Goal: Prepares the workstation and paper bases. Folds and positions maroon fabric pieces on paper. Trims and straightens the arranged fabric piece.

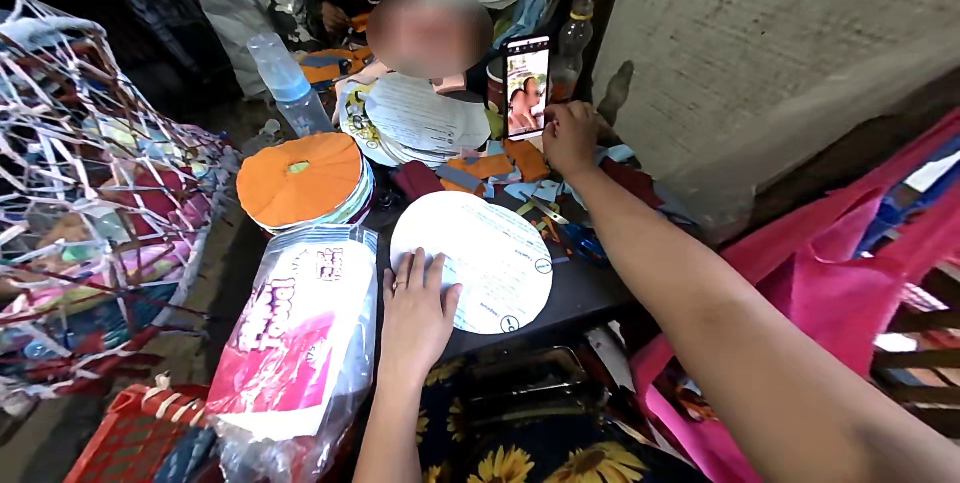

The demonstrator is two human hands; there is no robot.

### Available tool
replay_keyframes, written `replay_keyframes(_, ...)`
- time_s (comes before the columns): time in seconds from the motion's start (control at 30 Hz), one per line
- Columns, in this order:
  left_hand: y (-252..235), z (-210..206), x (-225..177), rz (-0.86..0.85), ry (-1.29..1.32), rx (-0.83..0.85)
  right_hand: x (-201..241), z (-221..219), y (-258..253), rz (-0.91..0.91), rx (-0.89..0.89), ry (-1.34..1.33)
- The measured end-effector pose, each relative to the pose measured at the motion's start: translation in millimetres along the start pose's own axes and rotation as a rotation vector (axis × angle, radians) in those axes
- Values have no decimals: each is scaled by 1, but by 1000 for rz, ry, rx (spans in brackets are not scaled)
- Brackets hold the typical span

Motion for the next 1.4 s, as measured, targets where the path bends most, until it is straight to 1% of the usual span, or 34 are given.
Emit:
replay_keyframes(0.13,0,0,-1,11,7,24,-2,0,-1,-10,-5,-11)
replay_keyframes(0.3,0,1,0,-1,8,-5,-1,-2,-4,-25,0,-8)
replay_keyframes(0.43,0,1,-1,13,15,15,-3,0,-4,-44,29,-43)
replay_keyframes(0.73,1,-1,0,2,20,-18,-3,0,-5,-90,37,-33)
replay_keyframes(0.97,0,-2,0,37,26,25,-6,-4,-5,-73,43,-36)
replay_keyframes(1.4,-1,-6,4,61,34,52,-5,-2,-5,-56,95,-53)
Point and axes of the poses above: each hand's wrist, its own y-axis away from the middle knuckle, its own z-axis out of the back of the hand, x = y × z, the point moved 4 cm from there along -y, towards the middle knuckle, and after that the axes turned 15 degrees about -x, right-handed, at the moved point
